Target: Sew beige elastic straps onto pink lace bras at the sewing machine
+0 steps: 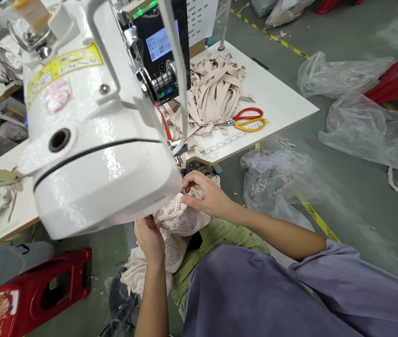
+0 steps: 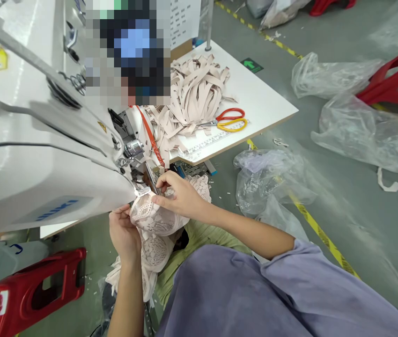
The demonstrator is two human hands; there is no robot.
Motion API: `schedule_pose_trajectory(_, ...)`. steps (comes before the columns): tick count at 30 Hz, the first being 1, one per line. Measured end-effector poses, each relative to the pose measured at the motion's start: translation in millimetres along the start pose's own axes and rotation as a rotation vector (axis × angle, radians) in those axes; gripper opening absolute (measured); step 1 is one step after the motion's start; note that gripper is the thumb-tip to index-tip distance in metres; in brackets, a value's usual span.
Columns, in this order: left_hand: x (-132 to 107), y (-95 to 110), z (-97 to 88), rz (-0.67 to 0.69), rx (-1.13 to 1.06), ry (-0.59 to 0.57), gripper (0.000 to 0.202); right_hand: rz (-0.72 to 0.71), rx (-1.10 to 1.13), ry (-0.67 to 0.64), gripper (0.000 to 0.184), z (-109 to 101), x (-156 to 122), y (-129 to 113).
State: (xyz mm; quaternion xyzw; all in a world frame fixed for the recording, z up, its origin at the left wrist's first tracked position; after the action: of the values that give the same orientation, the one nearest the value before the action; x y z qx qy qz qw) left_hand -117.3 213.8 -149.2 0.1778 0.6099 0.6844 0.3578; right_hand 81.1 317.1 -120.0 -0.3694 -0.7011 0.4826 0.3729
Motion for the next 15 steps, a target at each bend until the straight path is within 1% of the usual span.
schedule_pose_trajectory(2, -2, 6, 0.3, 0.033, -0.012, -0.001, 0.025, 0.011, -0.001, 0.0, 0.032, 1, 0, 2)
schedule_pose_trajectory(5, -6, 16, 3.2, 0.1, -0.027, -0.04, 0.021, 0.012, -0.015, 0.011, 0.031, 2, -1, 2)
schedule_pose_trajectory(7, -8, 22, 3.9, 0.147, -0.014, -0.061, 0.02, 0.019, -0.032, 0.016, 0.032, 3, -3, 2)
schedule_pose_trajectory(9, -9, 24, 2.6, 0.165, 0.022, -0.068, 0.021, 0.029, -0.046, 0.006, 0.034, 4, -5, 2)
schedule_pose_trajectory(12, -10, 23, 0.0, 0.149, 0.104, -0.08, 0.026, 0.022, -0.044, -0.025, 0.042, 4, -7, 10)
schedule_pose_trajectory(15, -9, 22, -0.3, 0.129, 0.149, -0.107, 0.029, -0.046, -0.067, -0.091, 0.056, 3, -10, 22)
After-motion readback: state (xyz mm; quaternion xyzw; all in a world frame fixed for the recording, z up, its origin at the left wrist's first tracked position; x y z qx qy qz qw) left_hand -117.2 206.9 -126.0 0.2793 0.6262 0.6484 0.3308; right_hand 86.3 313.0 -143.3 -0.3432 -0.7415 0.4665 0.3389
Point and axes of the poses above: each hand's wrist, its own x-axis towards the middle knuckle, its own z-axis out of the palm, y = z × x, the point moved 10 cm from there along x, towards the middle knuckle, and after that the axes turned 7 degrees about -x, right-handed, at the moved point
